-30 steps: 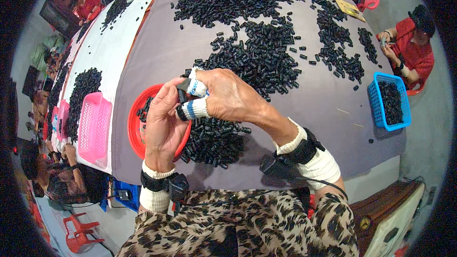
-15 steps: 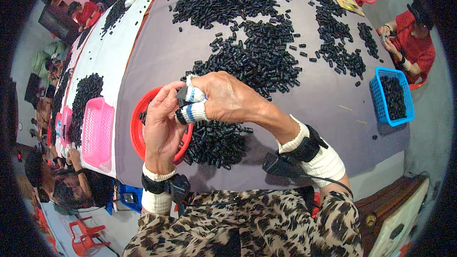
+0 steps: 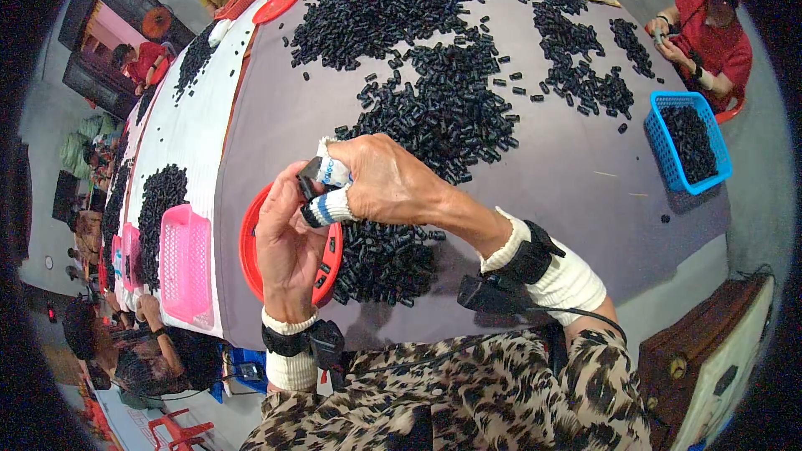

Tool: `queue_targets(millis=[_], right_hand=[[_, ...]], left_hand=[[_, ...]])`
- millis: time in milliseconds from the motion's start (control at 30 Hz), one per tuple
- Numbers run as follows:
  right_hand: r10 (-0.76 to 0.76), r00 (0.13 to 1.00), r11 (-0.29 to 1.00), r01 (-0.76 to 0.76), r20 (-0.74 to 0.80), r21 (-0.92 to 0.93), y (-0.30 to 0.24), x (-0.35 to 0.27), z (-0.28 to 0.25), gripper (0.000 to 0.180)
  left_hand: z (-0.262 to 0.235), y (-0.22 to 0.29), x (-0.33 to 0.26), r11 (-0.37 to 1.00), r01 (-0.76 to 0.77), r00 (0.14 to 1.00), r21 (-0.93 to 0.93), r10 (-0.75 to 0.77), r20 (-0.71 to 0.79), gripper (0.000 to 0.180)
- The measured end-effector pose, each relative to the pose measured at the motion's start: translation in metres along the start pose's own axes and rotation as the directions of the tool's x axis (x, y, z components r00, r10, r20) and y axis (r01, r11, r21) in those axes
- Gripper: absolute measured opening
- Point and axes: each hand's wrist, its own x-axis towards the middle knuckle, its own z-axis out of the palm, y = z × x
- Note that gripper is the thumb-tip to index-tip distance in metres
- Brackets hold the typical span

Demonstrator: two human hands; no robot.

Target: Sorting and inspecting small black plastic components for shoe manufacturing at a workspace table.

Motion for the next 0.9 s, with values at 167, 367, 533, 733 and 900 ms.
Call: queue_targets(millis=[167,367,533,733,900], right_hand=[[-0.019,0.998,1.000,0.019,-0.052,-0.002,0.001,-0.002,0.000,0.036],[-0.035,0.997,0.999,0.035,-0.071,0.001,0.005,-0.003,0.003,0.037],[-0.025,0.996,0.999,0.027,-0.081,0.029,0.004,-0.005,0.001,0.037],[-0.022,0.996,1.000,0.020,-0.082,-0.019,0.008,-0.004,0.003,0.038],[-0.011,0.995,1.000,0.013,-0.102,0.020,0.009,-0.006,0.003,0.037]], left_hand=[[0.016,-0.001,0.001,0.990,-0.029,0.993,0.139,0.045,-0.114,0.021],[0.013,-0.003,0.003,0.997,0.008,0.990,0.070,0.002,-0.140,0.019],[0.008,-0.006,0.002,0.997,-0.004,0.994,0.075,0.012,-0.113,0.023],[0.010,-0.006,0.002,0.986,-0.030,0.991,0.162,0.050,-0.125,0.024],[0.003,-0.001,-0.002,0.996,-0.003,1.000,0.093,0.005,-0.014,0.031]])
